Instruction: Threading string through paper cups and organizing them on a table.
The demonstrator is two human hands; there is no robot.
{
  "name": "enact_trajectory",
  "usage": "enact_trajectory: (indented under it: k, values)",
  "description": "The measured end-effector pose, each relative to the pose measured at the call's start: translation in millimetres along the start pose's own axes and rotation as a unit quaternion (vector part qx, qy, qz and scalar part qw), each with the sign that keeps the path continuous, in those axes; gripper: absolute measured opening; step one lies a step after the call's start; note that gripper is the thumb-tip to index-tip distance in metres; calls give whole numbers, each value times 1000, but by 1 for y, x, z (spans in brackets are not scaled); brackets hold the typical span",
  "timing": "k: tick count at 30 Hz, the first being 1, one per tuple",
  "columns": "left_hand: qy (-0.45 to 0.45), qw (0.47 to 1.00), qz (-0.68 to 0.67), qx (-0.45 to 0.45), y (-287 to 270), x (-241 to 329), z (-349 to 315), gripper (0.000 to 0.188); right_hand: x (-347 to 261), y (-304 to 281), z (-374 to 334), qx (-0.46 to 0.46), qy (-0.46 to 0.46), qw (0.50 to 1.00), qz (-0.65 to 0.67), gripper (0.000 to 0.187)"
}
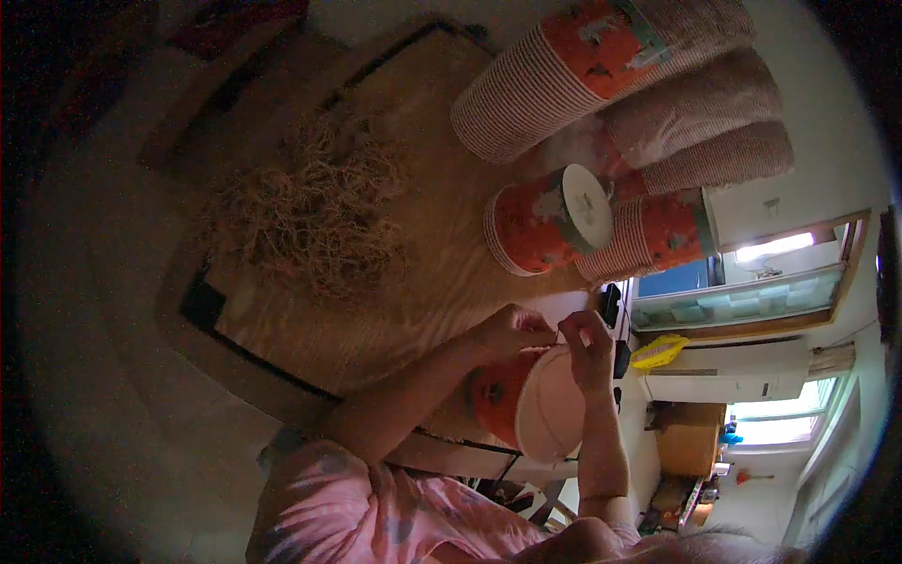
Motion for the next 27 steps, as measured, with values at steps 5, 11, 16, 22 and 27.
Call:
enact_trajectory:
  k: [5,11,16,22,27]
  values:
    - [-73,949,-286,-114,10,-28,3,21,-4,0,0,-8,9,1000,-20,6]
    - [-87,959,-253,-90,11,-36,5,21,3,2,0,-20,15,999,19,7]
    - [-127,936,-314,-96,9,-29,4,29,3,1,3,-24,34,999,14,5]
    - [-156,952,-247,-87,4,-17,-5,40,-4,6,0,-43,56,996,48,5]
    - [-179,966,-156,-102,-7,-8,-15,52,-2,7,-2,-46,40,998,23,4]
Point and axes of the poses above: each hand's wrist, its own z-axis towards the middle knuckle, its own y-axis out of the palm, x = y × z, the point moved 9 cm from there along z, towards the middle knuckle, and after that the axes turned 12 degrees about x, right-handed, at the moved point
